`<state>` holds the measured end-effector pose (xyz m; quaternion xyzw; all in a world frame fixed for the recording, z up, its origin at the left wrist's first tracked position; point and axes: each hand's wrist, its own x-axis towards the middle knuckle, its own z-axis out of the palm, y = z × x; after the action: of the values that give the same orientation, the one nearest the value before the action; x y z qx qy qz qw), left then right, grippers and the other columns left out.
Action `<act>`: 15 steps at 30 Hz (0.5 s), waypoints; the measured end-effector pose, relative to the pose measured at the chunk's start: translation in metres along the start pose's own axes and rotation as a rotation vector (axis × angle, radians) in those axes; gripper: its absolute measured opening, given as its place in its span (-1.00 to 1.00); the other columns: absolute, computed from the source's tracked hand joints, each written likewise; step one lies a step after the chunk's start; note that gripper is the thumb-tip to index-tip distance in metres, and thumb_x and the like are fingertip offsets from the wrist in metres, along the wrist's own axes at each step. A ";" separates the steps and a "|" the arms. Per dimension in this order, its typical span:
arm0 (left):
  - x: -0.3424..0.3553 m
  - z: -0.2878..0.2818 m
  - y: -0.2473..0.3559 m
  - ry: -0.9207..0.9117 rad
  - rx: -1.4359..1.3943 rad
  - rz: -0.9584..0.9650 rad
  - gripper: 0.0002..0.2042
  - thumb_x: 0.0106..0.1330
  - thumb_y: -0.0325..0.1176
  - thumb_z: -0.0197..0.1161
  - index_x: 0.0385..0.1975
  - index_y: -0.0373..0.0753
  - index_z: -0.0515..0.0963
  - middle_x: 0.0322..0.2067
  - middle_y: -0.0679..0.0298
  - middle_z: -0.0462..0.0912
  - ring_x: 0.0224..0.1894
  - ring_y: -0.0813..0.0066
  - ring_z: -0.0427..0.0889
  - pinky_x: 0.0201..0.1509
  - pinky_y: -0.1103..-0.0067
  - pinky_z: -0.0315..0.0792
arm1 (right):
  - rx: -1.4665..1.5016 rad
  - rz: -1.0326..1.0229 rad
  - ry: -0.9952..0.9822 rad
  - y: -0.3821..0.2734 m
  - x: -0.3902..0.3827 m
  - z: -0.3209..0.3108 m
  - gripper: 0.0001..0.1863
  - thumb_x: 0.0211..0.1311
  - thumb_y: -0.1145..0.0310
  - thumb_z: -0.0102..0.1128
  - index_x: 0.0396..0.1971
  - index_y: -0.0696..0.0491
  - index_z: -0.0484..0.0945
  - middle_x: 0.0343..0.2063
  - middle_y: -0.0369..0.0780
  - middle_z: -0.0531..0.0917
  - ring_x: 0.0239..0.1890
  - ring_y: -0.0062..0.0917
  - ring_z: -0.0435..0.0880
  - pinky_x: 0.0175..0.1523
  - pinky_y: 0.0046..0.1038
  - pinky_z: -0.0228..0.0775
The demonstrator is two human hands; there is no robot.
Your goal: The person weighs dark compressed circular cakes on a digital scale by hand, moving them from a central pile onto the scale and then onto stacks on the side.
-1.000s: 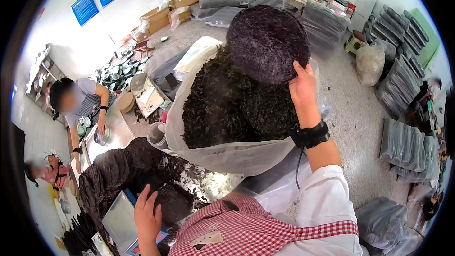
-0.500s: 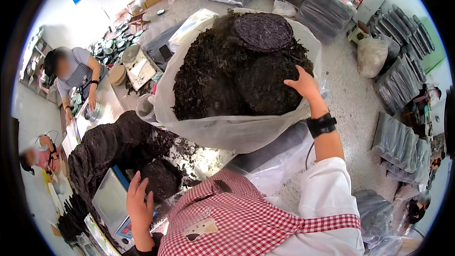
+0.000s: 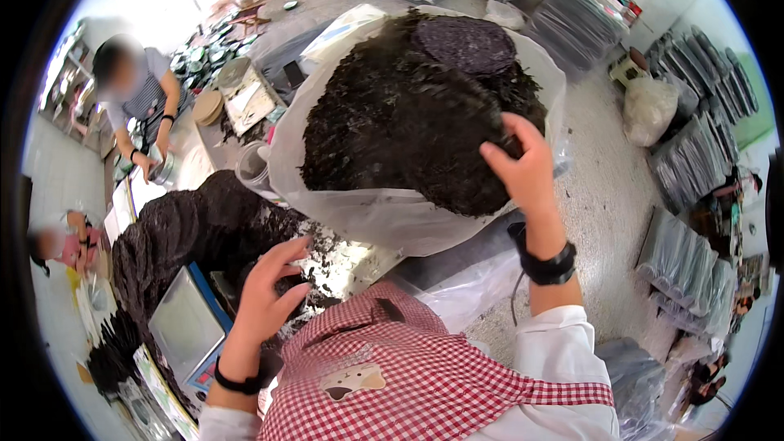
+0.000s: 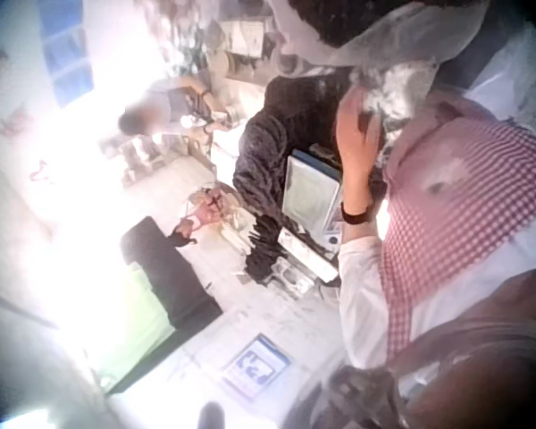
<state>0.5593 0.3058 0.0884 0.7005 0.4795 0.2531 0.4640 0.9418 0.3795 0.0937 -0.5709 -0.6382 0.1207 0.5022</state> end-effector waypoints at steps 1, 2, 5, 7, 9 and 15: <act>0.010 0.012 -0.001 -0.038 -0.295 0.024 -0.37 0.16 -0.15 0.27 0.22 -0.25 0.26 0.17 0.06 0.35 0.18 0.24 0.40 0.18 0.37 0.34 | -0.086 -0.063 -0.044 -0.029 -0.008 0.008 -0.57 -0.11 0.43 0.30 -0.13 0.10 0.52 -0.38 -0.22 0.55 -0.34 -0.44 0.53 -0.21 -0.49 0.38; 0.020 0.026 0.002 -0.065 -0.585 0.048 -0.29 0.17 -0.06 0.27 0.27 -0.25 0.18 0.17 0.05 0.35 0.18 0.27 0.39 0.19 0.36 0.33 | -0.162 -0.129 -0.090 -0.055 -0.017 0.020 -0.56 -0.16 0.43 0.29 -0.14 0.07 0.53 -0.42 -0.19 0.53 -0.37 -0.36 0.52 -0.24 -0.44 0.39; 0.051 0.050 0.011 -0.072 -1.091 0.047 -0.36 0.25 -0.02 0.17 0.24 -0.23 0.20 0.13 0.10 0.39 0.16 0.30 0.40 0.23 0.35 0.31 | -0.048 -0.456 -0.277 -0.097 -0.057 0.069 -0.54 -0.22 0.36 0.31 -0.18 0.08 0.51 -0.19 -0.17 0.52 -0.08 -0.27 0.49 0.03 -0.19 0.33; 0.054 0.045 0.005 -0.028 -1.187 0.023 -0.46 0.29 0.02 0.11 0.15 -0.22 0.32 0.10 0.18 0.43 0.15 0.32 0.42 0.26 0.33 0.29 | 0.049 -0.521 -0.335 -0.102 -0.075 0.100 -0.48 -0.20 0.29 0.34 -0.13 0.10 0.48 -0.01 -0.14 0.47 0.07 -0.25 0.43 0.19 -0.11 0.21; 0.040 0.039 -0.014 -0.013 -1.287 0.013 -0.41 0.27 0.01 0.15 0.18 -0.25 0.26 0.13 0.22 0.40 0.16 0.33 0.39 0.27 0.36 0.27 | 0.068 -0.546 -0.349 -0.102 -0.086 0.121 -0.41 -0.18 0.23 0.37 -0.07 0.11 0.44 0.13 -0.11 0.39 0.16 -0.23 0.37 0.28 -0.05 0.09; 0.003 0.021 -0.042 0.118 -1.270 0.034 -0.36 0.26 -0.19 0.22 0.28 -0.21 0.11 0.22 0.26 0.28 0.24 0.36 0.30 0.29 0.38 0.22 | 0.246 -0.401 -0.429 -0.121 -0.099 0.151 -0.28 -0.13 0.23 0.38 0.10 0.12 0.33 0.24 0.01 0.23 0.26 -0.08 0.23 0.28 -0.14 0.10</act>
<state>0.5592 0.3040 0.0414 0.2812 0.2497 0.5334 0.7577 0.7350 0.3200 0.0611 -0.3303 -0.8099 0.2132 0.4352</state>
